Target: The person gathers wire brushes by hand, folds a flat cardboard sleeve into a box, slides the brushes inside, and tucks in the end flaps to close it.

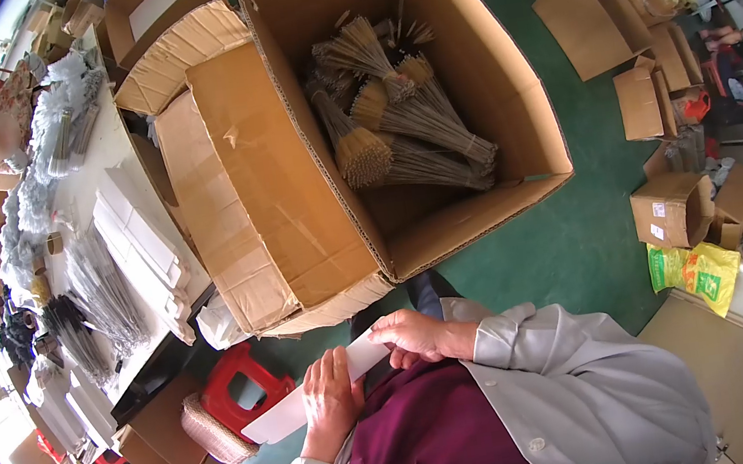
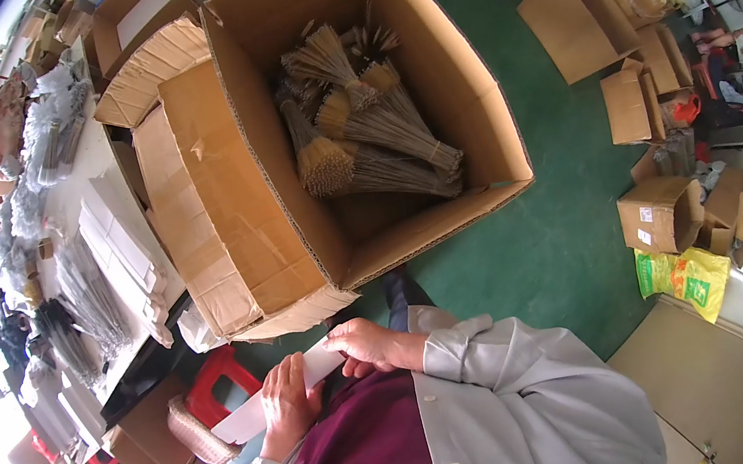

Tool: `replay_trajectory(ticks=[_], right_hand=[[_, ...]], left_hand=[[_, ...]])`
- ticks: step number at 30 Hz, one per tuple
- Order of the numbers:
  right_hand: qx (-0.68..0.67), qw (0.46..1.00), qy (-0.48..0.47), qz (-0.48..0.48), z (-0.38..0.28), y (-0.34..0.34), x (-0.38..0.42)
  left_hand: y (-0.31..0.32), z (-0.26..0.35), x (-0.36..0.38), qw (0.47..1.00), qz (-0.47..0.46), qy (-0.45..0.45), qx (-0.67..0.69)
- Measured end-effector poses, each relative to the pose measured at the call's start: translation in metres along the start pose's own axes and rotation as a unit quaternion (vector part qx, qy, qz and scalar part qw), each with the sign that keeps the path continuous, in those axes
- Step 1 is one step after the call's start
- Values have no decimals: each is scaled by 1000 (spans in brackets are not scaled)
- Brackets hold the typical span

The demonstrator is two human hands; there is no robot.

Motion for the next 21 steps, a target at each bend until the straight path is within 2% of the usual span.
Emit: replay_trajectory(ticks=[2,4,5,6,7,8,9,11,19,21], right_hand=[[32,999,-20,15,-1,0,4],[211,950,-218,71,-15,0,11],[213,950,-218,72,-17,0,14],[376,819,-415,124,-38,8,33],[506,619,-578,166,-47,19,51],[536,614,-566,124,-43,26,48],[536,613,-566,125,-39,29,42],[651,549,-521,60,-23,40,23],[656,556,-510,32,-13,42,5],[666,524,-530,36,-20,40,12]], left_hand=[[-1,1,0,1000,-3,-9,3],[-2,-3,-1,1000,-10,-16,5],[-1,-6,0,1000,-17,-25,7],[-2,-5,-1,1000,-11,-25,4],[-4,-2,-3,1000,-11,-24,5],[-6,1,-6,999,-21,-28,22],[-7,3,-9,998,-31,-33,38],[-5,2,-11,998,-30,-29,42],[-1,-5,-2,993,-47,-62,84],[-4,-2,-3,991,-22,-64,111]])
Point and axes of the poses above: each hand's wrist, its own x-axis away from the middle knuckle, its own y-axis out of the palm, z = x × y, the point moved 4 cm from there along -x, towards the middle knuckle, and after that the axes turned 7 degrees about z, right-handed, at the moved point
